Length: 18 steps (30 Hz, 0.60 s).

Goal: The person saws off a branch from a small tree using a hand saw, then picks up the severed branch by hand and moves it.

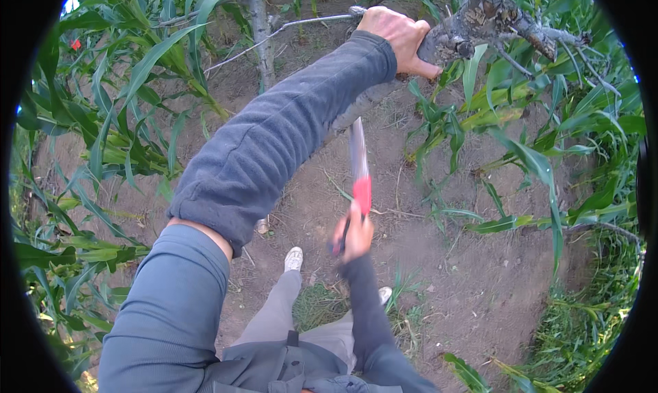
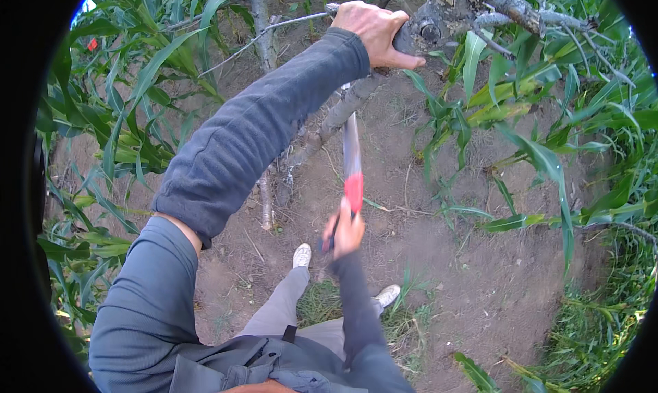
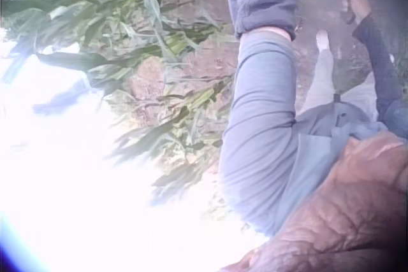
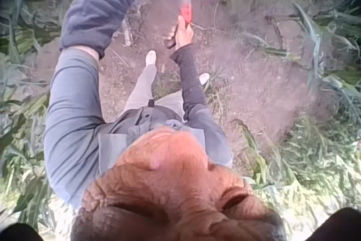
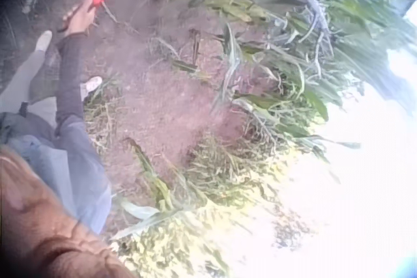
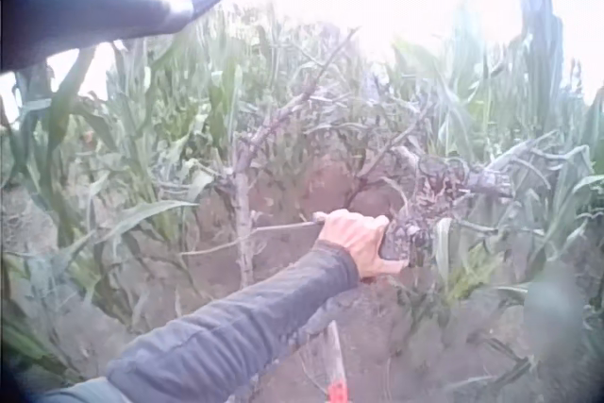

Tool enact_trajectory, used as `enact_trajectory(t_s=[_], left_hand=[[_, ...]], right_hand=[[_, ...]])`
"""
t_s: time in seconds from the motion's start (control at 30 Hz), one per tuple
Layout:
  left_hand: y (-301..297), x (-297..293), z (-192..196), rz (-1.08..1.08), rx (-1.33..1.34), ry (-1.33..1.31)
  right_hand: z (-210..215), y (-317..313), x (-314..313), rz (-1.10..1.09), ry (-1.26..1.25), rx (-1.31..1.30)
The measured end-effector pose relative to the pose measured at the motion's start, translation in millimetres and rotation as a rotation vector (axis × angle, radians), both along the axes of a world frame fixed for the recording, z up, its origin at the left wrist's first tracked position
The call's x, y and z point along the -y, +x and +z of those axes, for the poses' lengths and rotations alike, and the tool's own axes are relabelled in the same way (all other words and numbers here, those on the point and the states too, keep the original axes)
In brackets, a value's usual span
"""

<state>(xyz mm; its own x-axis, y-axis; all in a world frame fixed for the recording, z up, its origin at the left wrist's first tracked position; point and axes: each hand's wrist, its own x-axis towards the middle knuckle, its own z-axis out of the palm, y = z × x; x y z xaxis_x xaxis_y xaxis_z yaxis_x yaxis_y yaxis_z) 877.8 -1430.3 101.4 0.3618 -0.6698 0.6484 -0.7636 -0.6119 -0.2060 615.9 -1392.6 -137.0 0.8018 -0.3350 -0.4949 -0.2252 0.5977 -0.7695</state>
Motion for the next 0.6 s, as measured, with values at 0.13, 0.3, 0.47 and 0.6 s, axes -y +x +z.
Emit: enact_trajectory(t_s=[0.13,0.3,0.47,0.6], left_hand=[[-10,21,-3,-0.092,-0.052,0.044],[0,-7,0,-0.042,-0.019,-0.035],[0,4,1,-0.027,-0.025,-0.026],[-8,2,-7,-0.04,-0.055,0.01]], right_hand=[[-33,91,13,-0.241,0.145,0.093],[1,-92,-45,-0.157,0.162,-0.21],[-15,70,33,0.093,0.0,0.123],[-41,45,1,0.017,0.034,0.09]])
